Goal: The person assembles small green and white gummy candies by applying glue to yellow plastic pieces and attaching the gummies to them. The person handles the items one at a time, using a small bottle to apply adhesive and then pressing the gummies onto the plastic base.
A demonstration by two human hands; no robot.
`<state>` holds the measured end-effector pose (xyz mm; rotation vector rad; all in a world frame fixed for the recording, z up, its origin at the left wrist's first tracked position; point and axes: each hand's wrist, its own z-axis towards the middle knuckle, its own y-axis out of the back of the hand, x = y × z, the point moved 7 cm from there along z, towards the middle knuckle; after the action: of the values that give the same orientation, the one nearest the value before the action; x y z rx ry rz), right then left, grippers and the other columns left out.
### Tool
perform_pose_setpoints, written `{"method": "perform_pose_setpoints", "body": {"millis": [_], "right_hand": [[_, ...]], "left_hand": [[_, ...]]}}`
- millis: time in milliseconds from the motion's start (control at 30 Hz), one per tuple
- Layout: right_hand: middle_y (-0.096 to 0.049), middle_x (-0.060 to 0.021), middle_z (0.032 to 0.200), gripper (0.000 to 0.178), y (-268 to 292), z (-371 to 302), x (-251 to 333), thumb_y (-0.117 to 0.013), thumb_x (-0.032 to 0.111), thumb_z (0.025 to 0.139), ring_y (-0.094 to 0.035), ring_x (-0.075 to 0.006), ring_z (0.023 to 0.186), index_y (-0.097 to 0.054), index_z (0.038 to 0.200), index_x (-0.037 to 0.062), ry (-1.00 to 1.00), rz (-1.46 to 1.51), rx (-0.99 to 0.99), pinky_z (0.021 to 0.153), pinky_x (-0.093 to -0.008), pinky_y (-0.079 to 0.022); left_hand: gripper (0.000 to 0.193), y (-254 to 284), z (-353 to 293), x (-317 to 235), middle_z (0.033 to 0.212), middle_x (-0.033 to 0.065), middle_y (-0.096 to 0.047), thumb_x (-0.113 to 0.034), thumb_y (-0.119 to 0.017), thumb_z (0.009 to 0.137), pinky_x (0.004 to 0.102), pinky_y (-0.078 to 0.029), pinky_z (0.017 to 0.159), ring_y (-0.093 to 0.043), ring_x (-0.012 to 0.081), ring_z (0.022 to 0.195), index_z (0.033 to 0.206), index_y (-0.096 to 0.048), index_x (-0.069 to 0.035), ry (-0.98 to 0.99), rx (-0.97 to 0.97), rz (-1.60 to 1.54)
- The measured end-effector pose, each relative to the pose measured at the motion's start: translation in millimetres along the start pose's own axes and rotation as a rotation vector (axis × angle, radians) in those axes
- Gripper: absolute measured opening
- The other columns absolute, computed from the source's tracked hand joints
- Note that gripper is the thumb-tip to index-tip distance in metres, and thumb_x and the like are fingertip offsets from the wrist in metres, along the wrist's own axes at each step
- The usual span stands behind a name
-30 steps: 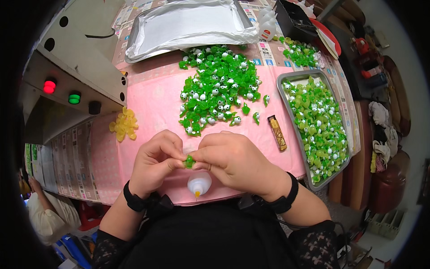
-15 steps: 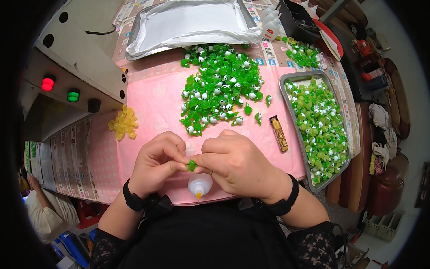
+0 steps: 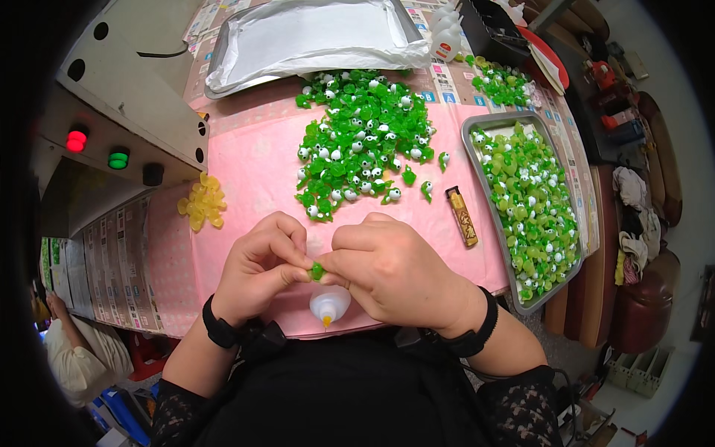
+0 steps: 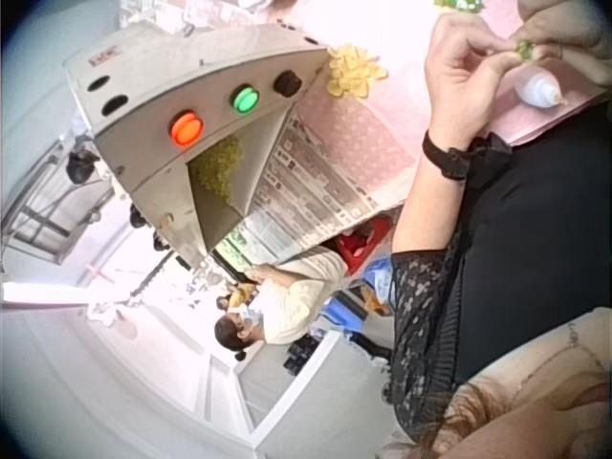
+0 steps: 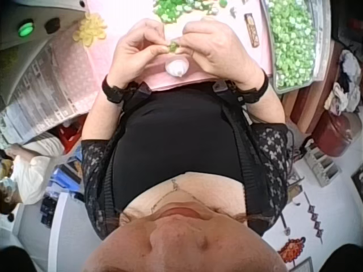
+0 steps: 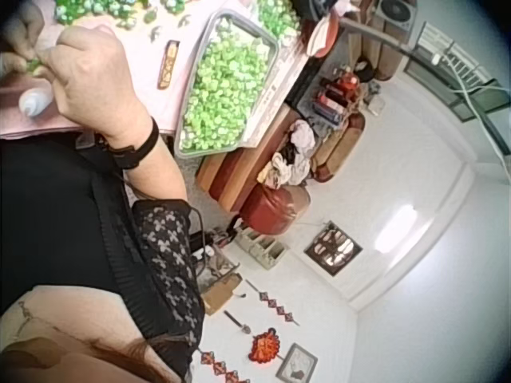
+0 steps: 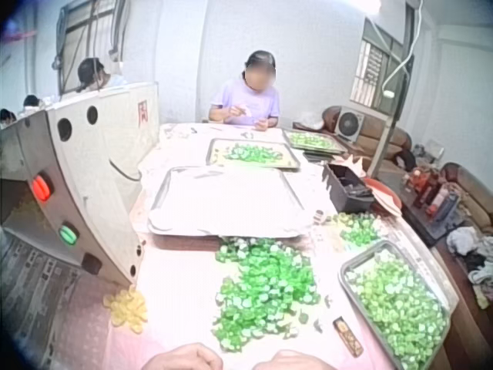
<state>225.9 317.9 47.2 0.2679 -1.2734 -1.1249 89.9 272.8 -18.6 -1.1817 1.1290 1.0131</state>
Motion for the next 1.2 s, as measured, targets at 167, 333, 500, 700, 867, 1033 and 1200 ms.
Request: {"method": "perform_pose_setpoints", "body": {"millis": [167,333,500,700,867,1033,1200], "right_hand": [[-0.056,-0.0050,0.075,0.014,-0.3,0.1,-0.5,-0.071,0.011,0.075,-0.055,-0.0242,0.066,-0.067,0.087,0.0057,-0.007,0.001,0.002,0.064,-0.0347,-0.044],[-0.057,-0.0050,0.075,0.014,-0.9,0.0,-1.1,-0.071,0.011,0.075,-0.056,-0.0242,0.066,-0.068,0.087,0.0062,-0.009,0.010,0.001,0.063,-0.0345,-0.044],[-0.057,-0.0046,0.074,0.014,-0.5,0.0,-0.6,-0.071,0.011,0.074,-0.056,-0.0242,0.065,-0.067,0.086,0.0068,-0.012,0.015,0.006,0.063,-0.0345,-0.045],[-0.057,-0.0046,0.074,0.014,-0.5,-0.4,-0.6,-0.071,0.011,0.073,-0.056,-0.0242,0.065,-0.068,0.086,0.0068,-0.014,0.014,0.013,0.063,-0.0346,-0.045],[-0.057,-0.0053,0.075,0.014,-0.6,-0.3,-0.8,-0.071,0.010,0.074,-0.057,-0.0249,0.067,-0.068,0.087,0.0064,-0.015,0.013,0.010,0.064,-0.0355,-0.045],[-0.057,-0.0079,0.080,0.018,-3.9,-1.1,-8.3,-0.071,0.009,0.074,-0.058,-0.0266,0.072,-0.067,0.092,0.0055,-0.089,0.089,-0.064,0.066,-0.0367,-0.046],[-0.058,-0.0077,0.084,0.024,-5.4,-2.2,-8.4,-0.074,0.011,0.073,-0.058,-0.0269,0.075,-0.066,0.094,0.0056,-0.108,0.092,-0.084,0.068,-0.0371,-0.046]], "left_hand": [[0.011,-0.5,-0.3,-0.4,0.095,0.0034,-0.052,-0.001,-0.076,0.078,0.0246,-0.047,0.077,-0.053,0.0116,0.088,0.082,-0.066,-0.004,0.002,0.002,-0.013],[0.012,-0.5,-0.4,0.4,0.095,0.0037,-0.052,0.000,-0.076,0.078,0.0247,-0.047,0.077,-0.053,0.0116,0.088,0.082,-0.066,-0.004,-0.007,0.004,-0.016],[0.011,-1.1,-0.4,-0.3,0.094,0.0036,-0.052,0.001,-0.075,0.078,0.0250,-0.046,0.077,-0.053,0.0120,0.088,0.082,-0.065,-0.003,-0.009,0.016,-0.014],[0.011,-2.5,0.1,-2.6,0.094,0.0036,-0.053,0.002,-0.075,0.078,0.0251,-0.045,0.077,-0.053,0.0124,0.087,0.081,-0.065,-0.003,-0.006,0.023,-0.013],[0.011,-1.7,-0.5,-0.4,0.093,0.0037,-0.053,0.001,-0.074,0.078,0.0258,-0.045,0.077,-0.053,0.0127,0.087,0.082,-0.065,-0.003,-0.003,0.013,-0.019],[0.010,0.0,-2.6,-0.2,0.093,0.0043,-0.054,0.001,-0.073,0.080,0.0260,-0.045,0.076,-0.053,0.0131,0.087,0.086,-0.065,-0.003,-0.050,-0.083,-0.022],[0.011,-0.2,-1.7,-0.9,0.095,0.0050,-0.055,0.001,-0.071,0.081,0.0259,-0.045,0.075,-0.054,0.0135,0.088,0.090,-0.066,-0.003,-0.084,-0.115,0.005]]}}
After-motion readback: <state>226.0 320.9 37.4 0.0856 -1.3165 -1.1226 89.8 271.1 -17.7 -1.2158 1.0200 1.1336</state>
